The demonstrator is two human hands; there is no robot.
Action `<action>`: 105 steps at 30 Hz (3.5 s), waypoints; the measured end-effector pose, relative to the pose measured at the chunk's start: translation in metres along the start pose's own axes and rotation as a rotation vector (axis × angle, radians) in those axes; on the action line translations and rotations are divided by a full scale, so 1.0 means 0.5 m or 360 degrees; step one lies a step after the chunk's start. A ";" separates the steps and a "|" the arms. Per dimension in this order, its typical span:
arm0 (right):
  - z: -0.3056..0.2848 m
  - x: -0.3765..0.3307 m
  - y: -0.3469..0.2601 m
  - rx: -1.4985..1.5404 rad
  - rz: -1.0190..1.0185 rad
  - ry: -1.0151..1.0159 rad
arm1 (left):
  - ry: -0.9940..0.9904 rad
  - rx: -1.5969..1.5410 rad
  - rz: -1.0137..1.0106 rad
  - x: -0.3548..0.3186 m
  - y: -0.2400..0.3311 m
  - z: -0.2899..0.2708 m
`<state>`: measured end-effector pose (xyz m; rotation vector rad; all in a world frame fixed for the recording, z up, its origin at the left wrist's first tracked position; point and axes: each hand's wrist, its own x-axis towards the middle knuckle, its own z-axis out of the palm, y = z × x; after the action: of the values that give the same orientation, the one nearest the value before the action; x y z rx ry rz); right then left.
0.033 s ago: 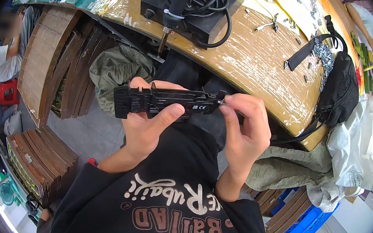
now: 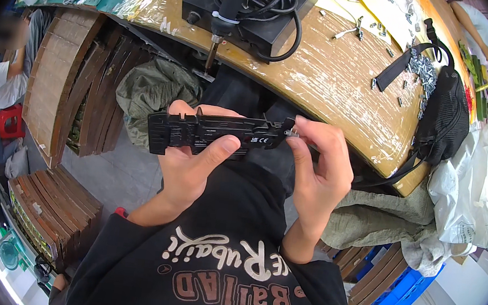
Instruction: Manually assembling small components into a black plastic housing at a workbench.
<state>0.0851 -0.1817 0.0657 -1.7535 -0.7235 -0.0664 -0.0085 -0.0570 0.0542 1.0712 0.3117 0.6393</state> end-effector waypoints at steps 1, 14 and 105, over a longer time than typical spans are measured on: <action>-0.001 0.002 -0.003 -0.0008 0.0005 0.0003 | 0.0008 -0.0001 0.0011 0.001 -0.001 -0.002; -0.002 -0.012 0.001 0.0881 0.0216 0.0136 | 0.0055 -0.0110 0.0003 -0.009 0.003 0.021; 0.001 -0.026 -0.020 0.0394 0.0238 0.0277 | -0.0428 0.0076 0.0418 -0.014 -0.020 0.004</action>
<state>0.0697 -0.1855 0.0690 -1.5379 -0.4522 -0.0257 -0.0094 -0.0660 0.0458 1.2396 -0.0490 0.7131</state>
